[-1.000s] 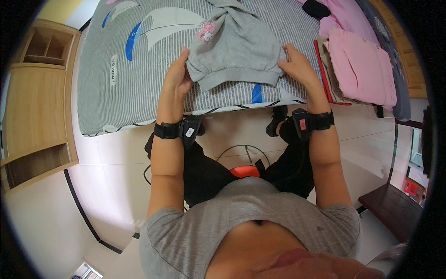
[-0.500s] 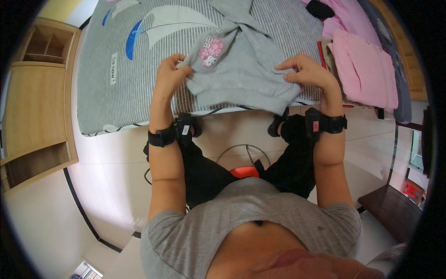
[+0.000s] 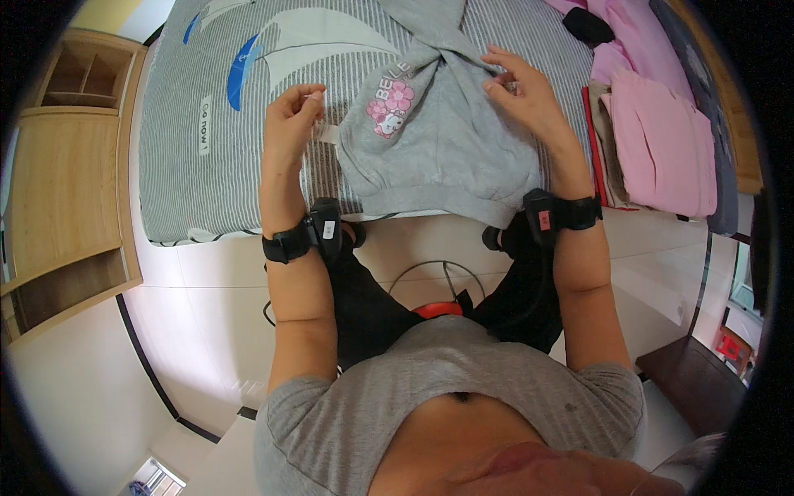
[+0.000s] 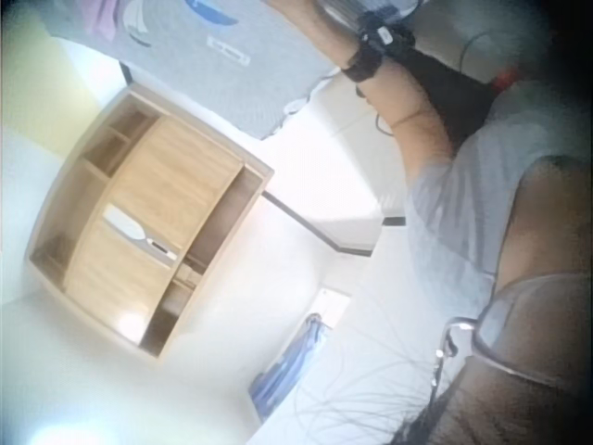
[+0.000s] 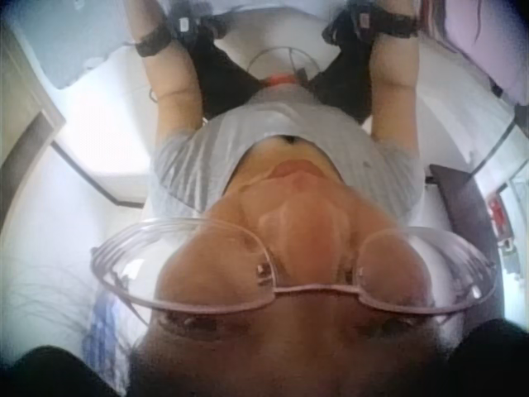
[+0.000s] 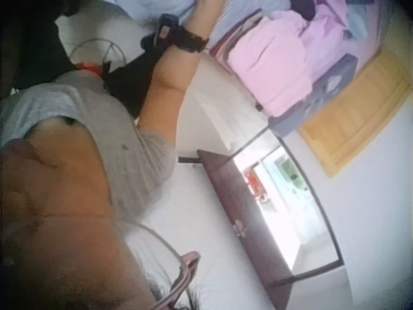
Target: The person folds several items of clothing including jeans and children's tops on a bed and stacks them neatly.
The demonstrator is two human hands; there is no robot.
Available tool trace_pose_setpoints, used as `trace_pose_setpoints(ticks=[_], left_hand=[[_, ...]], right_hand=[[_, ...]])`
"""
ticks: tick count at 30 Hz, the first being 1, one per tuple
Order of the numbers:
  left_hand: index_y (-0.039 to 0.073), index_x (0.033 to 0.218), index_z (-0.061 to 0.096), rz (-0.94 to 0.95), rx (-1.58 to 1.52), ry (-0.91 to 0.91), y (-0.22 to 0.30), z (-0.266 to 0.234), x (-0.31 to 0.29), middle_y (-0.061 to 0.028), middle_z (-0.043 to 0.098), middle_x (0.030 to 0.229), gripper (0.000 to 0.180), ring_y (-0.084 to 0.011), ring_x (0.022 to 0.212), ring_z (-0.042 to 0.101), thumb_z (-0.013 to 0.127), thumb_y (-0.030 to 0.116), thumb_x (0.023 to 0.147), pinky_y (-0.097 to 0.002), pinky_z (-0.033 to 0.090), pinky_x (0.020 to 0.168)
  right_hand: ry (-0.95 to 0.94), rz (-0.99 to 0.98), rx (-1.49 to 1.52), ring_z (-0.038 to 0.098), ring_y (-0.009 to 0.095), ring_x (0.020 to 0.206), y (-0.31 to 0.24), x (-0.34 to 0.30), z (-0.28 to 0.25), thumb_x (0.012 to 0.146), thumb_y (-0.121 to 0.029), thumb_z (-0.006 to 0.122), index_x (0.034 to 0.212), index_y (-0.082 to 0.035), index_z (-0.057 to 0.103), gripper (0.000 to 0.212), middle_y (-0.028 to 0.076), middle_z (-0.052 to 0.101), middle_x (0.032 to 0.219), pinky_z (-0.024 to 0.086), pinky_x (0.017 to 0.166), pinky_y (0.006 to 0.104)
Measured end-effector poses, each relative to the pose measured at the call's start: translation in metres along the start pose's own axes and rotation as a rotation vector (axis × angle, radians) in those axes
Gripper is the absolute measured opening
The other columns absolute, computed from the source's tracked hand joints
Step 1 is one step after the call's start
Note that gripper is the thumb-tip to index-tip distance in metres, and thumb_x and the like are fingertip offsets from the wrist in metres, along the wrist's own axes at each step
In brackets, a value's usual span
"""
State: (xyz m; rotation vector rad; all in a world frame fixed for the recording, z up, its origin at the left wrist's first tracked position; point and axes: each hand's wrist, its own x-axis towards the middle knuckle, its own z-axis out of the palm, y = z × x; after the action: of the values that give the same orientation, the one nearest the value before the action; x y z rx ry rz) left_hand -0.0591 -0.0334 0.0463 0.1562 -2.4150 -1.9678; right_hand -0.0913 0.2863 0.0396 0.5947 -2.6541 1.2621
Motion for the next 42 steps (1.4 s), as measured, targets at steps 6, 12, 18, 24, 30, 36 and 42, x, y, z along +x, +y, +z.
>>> trace_pose_setpoints(ticks=[6,12,18,24,30,36,42], left_hand=[[0.004,0.113,0.051,0.059,0.007,-0.212,0.000,0.033,0.004,-0.0024,0.054,0.092,0.035,-0.0101,0.085,0.048,0.053,0.020,0.082,-0.0267,0.038,0.077],[0.002,0.115,0.049,0.044,-0.147,-0.342,0.006,0.058,0.006,-0.0052,0.055,0.093,0.036,-0.0089,0.077,0.047,0.052,0.005,0.079,-0.0206,0.038,0.068],[0.002,0.110,0.055,0.168,-0.081,-0.062,0.005,0.061,0.006,-0.0014,0.056,0.083,0.038,-0.0043,0.059,0.043,0.048,-0.002,0.073,-0.0178,0.037,0.055],[-0.001,0.112,0.052,0.353,0.148,0.291,-0.016,0.036,0.020,-0.0131,0.061,0.096,0.040,-0.0144,0.074,0.057,0.049,-0.001,0.072,-0.0236,0.043,0.066],[-0.003,0.114,0.049,0.157,0.059,0.264,-0.015,0.024,0.017,-0.0162,0.060,0.097,0.045,-0.0149,0.075,0.057,0.053,0.001,0.070,-0.0251,0.044,0.066],[-0.002,0.113,0.051,0.147,0.316,0.205,-0.021,0.011,0.016,-0.0113,0.061,0.079,0.045,-0.0092,0.061,0.051,0.055,0.004,0.069,-0.0230,0.042,0.058],[-0.001,0.117,0.047,0.153,0.400,0.087,-0.032,-0.004,0.018,-0.0162,0.062,0.087,0.047,-0.0184,0.071,0.059,0.056,0.009,0.072,-0.0286,0.045,0.066]], right_hand=[[-0.058,-0.111,-0.023,0.054,0.026,0.096,0.008,0.017,0.025,0.075,-0.017,0.057,0.108,-0.001,0.053,0.036,0.017,0.039,0.127,0.044,0.080,0.0302],[-0.023,-0.156,-0.154,0.053,0.018,0.095,0.025,0.028,0.042,0.077,-0.017,0.056,0.116,-0.003,0.049,0.041,0.013,0.041,0.127,0.044,0.074,0.0256],[0.222,0.336,0.649,0.056,0.015,0.089,0.013,0.041,0.004,0.079,-0.019,0.057,0.125,0.004,0.033,0.056,0.013,0.050,0.109,0.045,0.065,0.0211],[0.262,0.532,0.656,0.055,0.016,0.082,0.041,0.029,0.004,0.077,-0.022,0.060,0.125,0.006,0.031,0.063,0.012,0.055,0.097,0.046,0.058,0.0240],[0.362,0.516,0.650,0.055,0.016,0.082,0.044,0.027,-0.011,0.077,-0.021,0.060,0.121,0.007,0.037,0.057,0.011,0.057,0.090,0.045,0.058,0.0227],[0.384,0.578,0.664,0.057,0.015,0.078,0.051,0.027,-0.017,0.075,-0.020,0.062,0.119,0.008,0.039,0.057,0.011,0.058,0.091,0.044,0.058,0.0243],[0.324,0.534,0.430,0.057,0.013,0.077,0.038,0.027,-0.016,0.075,-0.023,0.063,0.125,0.001,0.036,0.062,0.009,0.057,0.095,0.041,0.056,0.0237]])
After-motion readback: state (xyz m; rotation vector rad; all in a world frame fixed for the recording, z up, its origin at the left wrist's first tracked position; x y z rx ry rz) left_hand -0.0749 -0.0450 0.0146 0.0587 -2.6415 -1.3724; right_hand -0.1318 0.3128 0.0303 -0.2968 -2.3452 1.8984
